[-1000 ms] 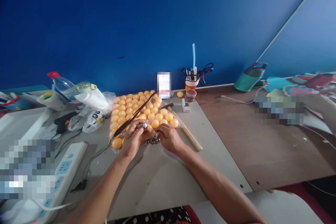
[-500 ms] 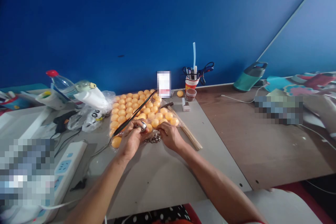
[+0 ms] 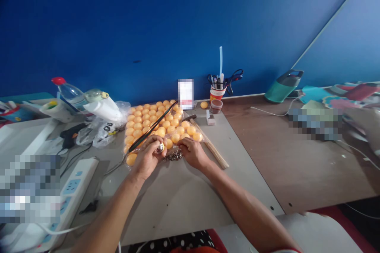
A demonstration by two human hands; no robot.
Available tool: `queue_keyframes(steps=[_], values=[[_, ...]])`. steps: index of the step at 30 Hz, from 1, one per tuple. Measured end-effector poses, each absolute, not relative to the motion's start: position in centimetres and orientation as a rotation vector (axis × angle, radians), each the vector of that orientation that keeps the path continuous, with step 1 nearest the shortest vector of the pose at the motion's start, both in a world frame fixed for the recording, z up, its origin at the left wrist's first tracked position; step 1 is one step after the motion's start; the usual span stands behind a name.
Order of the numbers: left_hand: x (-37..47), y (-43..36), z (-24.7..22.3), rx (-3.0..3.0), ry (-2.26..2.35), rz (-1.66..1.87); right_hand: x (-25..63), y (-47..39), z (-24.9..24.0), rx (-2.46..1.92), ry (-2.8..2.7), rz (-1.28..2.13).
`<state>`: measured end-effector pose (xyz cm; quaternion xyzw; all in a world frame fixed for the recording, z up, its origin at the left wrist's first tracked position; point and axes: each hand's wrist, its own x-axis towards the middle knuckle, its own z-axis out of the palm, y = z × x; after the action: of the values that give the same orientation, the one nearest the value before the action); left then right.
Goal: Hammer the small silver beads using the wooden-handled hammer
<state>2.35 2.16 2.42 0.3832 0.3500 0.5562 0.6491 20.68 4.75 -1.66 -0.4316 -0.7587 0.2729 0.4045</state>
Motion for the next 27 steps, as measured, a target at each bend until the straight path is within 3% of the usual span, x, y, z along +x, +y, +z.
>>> queue_keyframes(steps=[19,27], values=[[2.4,2.1,2.5,0.985,0.872,1.216,20.4,4.3,-1.9,-1.008,-2.069,0.601],[2.3,2.4,2.1,0.817,0.853,1.283,20.3,3.7,-0.9,-1.062,-2.391,0.367]])
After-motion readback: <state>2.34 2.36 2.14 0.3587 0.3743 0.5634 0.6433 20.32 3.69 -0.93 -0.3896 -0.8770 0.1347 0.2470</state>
